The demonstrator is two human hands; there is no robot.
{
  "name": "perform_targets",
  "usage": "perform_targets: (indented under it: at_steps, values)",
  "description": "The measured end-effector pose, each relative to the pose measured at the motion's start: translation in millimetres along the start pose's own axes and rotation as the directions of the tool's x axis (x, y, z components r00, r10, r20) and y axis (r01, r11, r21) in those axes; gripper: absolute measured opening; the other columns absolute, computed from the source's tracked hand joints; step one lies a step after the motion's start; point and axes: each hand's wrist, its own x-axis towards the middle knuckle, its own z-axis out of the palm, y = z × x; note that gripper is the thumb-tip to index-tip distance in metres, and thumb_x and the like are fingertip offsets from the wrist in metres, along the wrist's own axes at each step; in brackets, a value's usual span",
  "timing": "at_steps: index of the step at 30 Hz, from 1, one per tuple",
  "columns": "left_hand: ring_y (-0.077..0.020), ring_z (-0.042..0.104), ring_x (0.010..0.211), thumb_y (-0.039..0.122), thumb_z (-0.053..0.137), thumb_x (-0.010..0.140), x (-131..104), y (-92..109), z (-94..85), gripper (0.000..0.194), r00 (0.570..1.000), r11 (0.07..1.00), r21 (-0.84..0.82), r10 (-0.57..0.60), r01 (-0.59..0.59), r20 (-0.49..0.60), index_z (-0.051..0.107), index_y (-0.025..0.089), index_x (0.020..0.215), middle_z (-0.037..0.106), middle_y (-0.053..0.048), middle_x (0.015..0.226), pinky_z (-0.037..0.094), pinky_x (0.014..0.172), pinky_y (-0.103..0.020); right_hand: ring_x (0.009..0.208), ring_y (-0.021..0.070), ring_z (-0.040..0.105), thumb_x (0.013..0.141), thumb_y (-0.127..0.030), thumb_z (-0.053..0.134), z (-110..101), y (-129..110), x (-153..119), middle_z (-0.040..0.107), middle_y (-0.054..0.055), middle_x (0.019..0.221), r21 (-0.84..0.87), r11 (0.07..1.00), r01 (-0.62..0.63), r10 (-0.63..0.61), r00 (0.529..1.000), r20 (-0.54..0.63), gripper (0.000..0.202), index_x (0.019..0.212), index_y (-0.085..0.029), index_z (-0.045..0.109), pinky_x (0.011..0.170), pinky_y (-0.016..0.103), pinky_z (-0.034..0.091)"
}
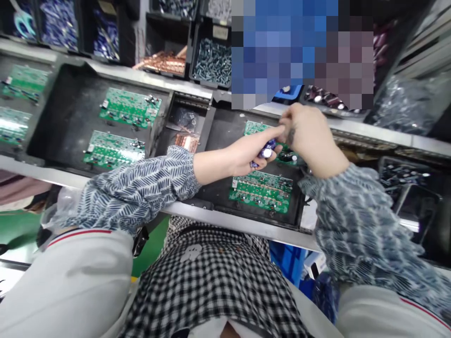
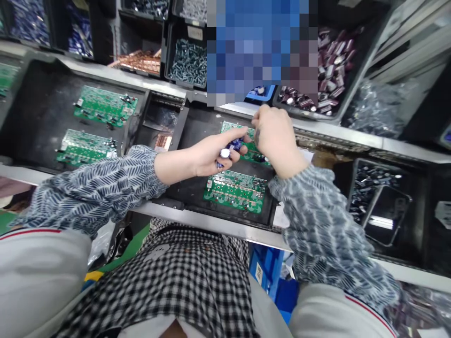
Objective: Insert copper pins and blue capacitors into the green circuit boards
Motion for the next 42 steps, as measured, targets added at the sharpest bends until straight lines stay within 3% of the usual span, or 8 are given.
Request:
perform_targets:
  at_steps: [3, 7, 10, 14, 19, 23, 30, 42]
  values:
    - [0.0015, 0.038, 0.044, 0.033, 0.053, 0.108, 8.3, -7.5, 0.9, 0.030, 0.999, 0.999, -0.022, 0.037, -0.037, -0.033, 0.055, 0.013, 0.086, 0.049, 0.003, 0.068, 0.014, 0.040, -0.009, 0.118, 0.0339, 0.059, 0.104, -0.021, 0.046, -10.6, 1.2, 4.5, 0.065, 0.027, 0.122, 0.012, 0.993, -0.117, 0.117, 0.992, -0.043, 0.031, 0.123, -0.003, 0.062, 0.100, 0.047, 0.041]
    - [0.0005, 0.037, 0.046, 0.034, 0.054, 0.107, 16.6, -17.7, 0.8, 0.028, 0.997, 0.998, 0.006, 0.068, -0.068, -0.031, 0.057, 0.013, 0.089, 0.050, 0.003, 0.070, 0.015, 0.042, -0.012, 0.100, 0.0274, 0.065, 0.104, -0.032, 0.048, -17.4, 5.1, -53.1, 0.069, 0.016, 0.109, 0.196, 0.953, 0.231, -0.147, 0.919, -0.365, 0.033, 0.126, -0.013, 0.062, 0.093, 0.044, 0.050]
    - [-0.0030, 0.044, 0.051, 0.032, 0.054, 0.106, 19.9, -29.6, 5.0, 0.028, 0.995, 0.996, 0.023, 0.089, -0.090, 0.032, 0.059, 0.013, 0.087, 0.051, 0.003, 0.069, 0.025, 0.044, -0.014, 0.082, 0.0248, 0.067, 0.102, -0.045, 0.054, -13.4, 0.9, -106.3, 0.071, 0.009, 0.095, 0.214, 0.874, 0.437, -0.348, 0.869, -0.353, 0.031, 0.120, -0.022, 0.064, 0.074, 0.040, 0.055]
    - [-0.0037, 0.044, 0.052, 0.032, 0.055, 0.105, 23.3, -43.6, 9.4, 0.030, 0.996, 0.995, 0.098, -0.004, -0.004, 0.086, 0.056, 0.014, 0.081, 0.049, 0.003, 0.068, 0.028, 0.044, -0.013, 0.088, 0.0234, 0.071, 0.102, -0.030, 0.056, -7.1, 10.6, -137.0, 0.074, 0.007, 0.097, 0.182, 0.854, 0.487, -0.400, 0.839, -0.367, 0.016, 0.113, -0.025, 0.066, 0.075, 0.037, 0.055]
    - [-0.0041, 0.046, 0.049, 0.044, 0.045, 0.108, 27.3, -46.0, 3.5, 0.041, 0.954, 0.943, 0.213, -0.283, 0.256, 0.104, 0.056, 0.014, 0.083, 0.056, -0.001, 0.074, 0.015, 0.036, -0.012, 0.075, 0.0215, 0.065, 0.094, -0.025, 0.068, 1.9, 70.3, -118.3, 0.074, 0.008, 0.088, 0.130, 0.931, 0.340, -0.240, 0.843, -0.482, 0.013, 0.106, -0.020, 0.069, 0.067, 0.033, 0.051]
    - [-0.0045, 0.042, 0.046, 0.047, 0.045, 0.107, 28.4, -45.0, 0.9, 0.047, 0.913, 0.916, 0.201, -0.378, 0.346, 0.154, 0.057, 0.013, 0.077, 0.051, -0.002, 0.071, 0.016, 0.034, -0.011, 0.092, 0.0299, 0.063, 0.101, -0.037, 0.058, 18.4, 99.8, -95.0, 0.078, 0.013, 0.098, -0.028, 0.963, 0.269, -0.265, 0.920, -0.288, 0.025, 0.106, -0.020, 0.075, 0.081, 0.043, 0.047]
    - [-0.0050, 0.040, 0.045, 0.039, 0.036, 0.107, 32.3, -46.0, 0.4, 0.049, 0.907, 0.897, 0.276, -0.395, 0.345, 0.149, 0.061, 0.012, 0.075, 0.051, -0.003, 0.072, 0.017, 0.033, -0.012, 0.102, 0.0326, 0.059, 0.106, -0.042, 0.042, 19.0, 98.6, -83.5, 0.077, 0.008, 0.114, 0.008, 0.984, 0.180, -0.178, 0.979, -0.101, 0.037, 0.112, -0.028, 0.075, 0.089, 0.048, 0.042]
    - [-0.0055, 0.044, 0.047, 0.044, 0.037, 0.107, 34.9, -49.7, -2.8, 0.056, 0.921, 0.867, 0.379, -0.381, 0.324, 0.085, 0.069, 0.011, 0.076, 0.056, -0.006, 0.075, 0.016, 0.034, -0.013, 0.094, 0.0336, 0.055, 0.106, -0.039, 0.043, 20.6, 94.3, -79.6, 0.076, 0.016, 0.102, -0.087, 0.972, 0.216, -0.223, 0.971, -0.083, 0.040, 0.110, -0.017, 0.076, 0.084, 0.050, 0.042]
